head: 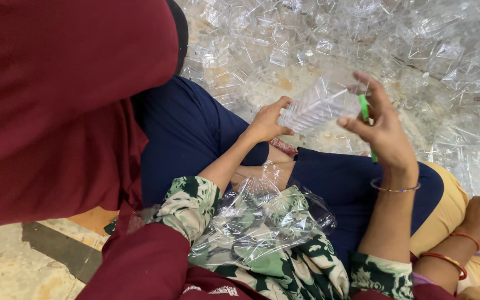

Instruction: The person sits on the floor and uses a green utility knife to trim excess plastic from small clear plastic boxes, working one box at a time on their lap and placing trimmed boxes into a plastic-wrapped stack beside them.

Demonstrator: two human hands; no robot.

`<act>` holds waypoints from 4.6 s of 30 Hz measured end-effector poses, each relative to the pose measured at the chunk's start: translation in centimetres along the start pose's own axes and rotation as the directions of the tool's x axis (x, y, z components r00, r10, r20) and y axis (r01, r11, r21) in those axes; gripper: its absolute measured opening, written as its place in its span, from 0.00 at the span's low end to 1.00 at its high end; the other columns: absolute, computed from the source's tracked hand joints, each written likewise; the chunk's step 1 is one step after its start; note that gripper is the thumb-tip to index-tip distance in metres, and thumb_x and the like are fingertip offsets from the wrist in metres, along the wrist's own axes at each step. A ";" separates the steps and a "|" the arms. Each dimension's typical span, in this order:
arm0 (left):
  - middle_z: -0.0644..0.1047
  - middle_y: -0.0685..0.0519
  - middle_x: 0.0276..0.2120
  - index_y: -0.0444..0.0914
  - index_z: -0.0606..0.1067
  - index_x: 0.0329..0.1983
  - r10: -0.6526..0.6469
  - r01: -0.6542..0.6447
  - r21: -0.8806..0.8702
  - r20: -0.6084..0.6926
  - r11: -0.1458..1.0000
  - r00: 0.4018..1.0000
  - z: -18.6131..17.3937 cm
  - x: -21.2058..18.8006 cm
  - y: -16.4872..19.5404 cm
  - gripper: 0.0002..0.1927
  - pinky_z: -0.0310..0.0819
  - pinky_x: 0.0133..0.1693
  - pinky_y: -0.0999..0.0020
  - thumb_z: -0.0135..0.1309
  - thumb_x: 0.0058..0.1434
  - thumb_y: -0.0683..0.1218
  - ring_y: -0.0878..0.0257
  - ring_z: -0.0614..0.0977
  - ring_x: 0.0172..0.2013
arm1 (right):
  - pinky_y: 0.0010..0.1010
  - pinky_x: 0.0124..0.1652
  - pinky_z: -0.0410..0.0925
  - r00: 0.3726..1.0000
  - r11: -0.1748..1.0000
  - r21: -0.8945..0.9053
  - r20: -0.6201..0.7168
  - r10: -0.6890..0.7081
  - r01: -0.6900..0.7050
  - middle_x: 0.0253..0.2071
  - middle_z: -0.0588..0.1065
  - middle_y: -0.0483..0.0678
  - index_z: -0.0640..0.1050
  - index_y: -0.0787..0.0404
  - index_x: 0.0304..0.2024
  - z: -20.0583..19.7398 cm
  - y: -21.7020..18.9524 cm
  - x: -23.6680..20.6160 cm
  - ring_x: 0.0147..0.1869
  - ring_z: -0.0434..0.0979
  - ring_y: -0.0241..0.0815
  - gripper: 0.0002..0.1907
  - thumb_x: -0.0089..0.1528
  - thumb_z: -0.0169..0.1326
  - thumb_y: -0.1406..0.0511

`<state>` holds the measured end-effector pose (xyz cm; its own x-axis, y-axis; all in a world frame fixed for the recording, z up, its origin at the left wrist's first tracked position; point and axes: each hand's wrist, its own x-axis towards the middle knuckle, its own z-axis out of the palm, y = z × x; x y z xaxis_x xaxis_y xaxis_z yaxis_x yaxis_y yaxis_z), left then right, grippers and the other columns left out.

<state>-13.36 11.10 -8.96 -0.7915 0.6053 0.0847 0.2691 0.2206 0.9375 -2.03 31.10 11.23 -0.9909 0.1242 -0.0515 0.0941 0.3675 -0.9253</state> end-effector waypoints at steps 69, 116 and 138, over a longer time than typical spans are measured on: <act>0.80 0.49 0.37 0.34 0.68 0.25 0.227 -0.203 -0.188 0.111 0.961 0.968 -7.3 -1.9 21.1 0.08 0.79 0.37 0.73 0.51 0.51 0.30 0.70 0.80 0.33 | 0.33 0.39 0.73 0.982 0.978 -0.180 -0.178 0.070 -0.102 0.35 0.83 0.53 0.80 0.67 0.46 1.2 0.5 -15.2 0.35 0.81 0.39 0.28 0.46 0.71 0.60; 0.81 0.39 0.38 0.35 0.83 0.42 0.206 -0.404 0.750 0.348 0.524 0.914 -6.8 -1.8 22.5 0.20 0.75 0.38 0.45 0.53 0.45 0.32 0.40 0.82 0.40 | 0.41 0.40 0.72 0.994 0.910 -0.411 -0.106 0.022 -0.064 0.39 0.81 0.55 0.82 0.61 0.43 1.5 0.0 -21.8 0.41 0.81 0.57 0.29 0.42 0.72 0.55; 0.60 0.45 0.72 0.37 0.59 0.72 0.070 -0.542 0.517 0.678 0.663 0.732 -5.5 -8.6 26.9 0.44 0.76 0.48 0.52 0.57 0.49 0.39 0.42 0.81 0.47 | 0.37 0.38 0.70 0.967 0.890 -0.400 -0.216 0.138 -0.217 0.33 0.77 0.50 0.81 0.59 0.50 5.1 -1.1 -22.7 0.37 0.77 0.46 0.31 0.48 0.67 0.52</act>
<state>-2.34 7.61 17.38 -0.1888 0.9768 -0.1013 0.8908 0.2137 0.4009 19.85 23.19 11.45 -0.9241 0.3699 -0.0962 0.3368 0.6694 -0.6622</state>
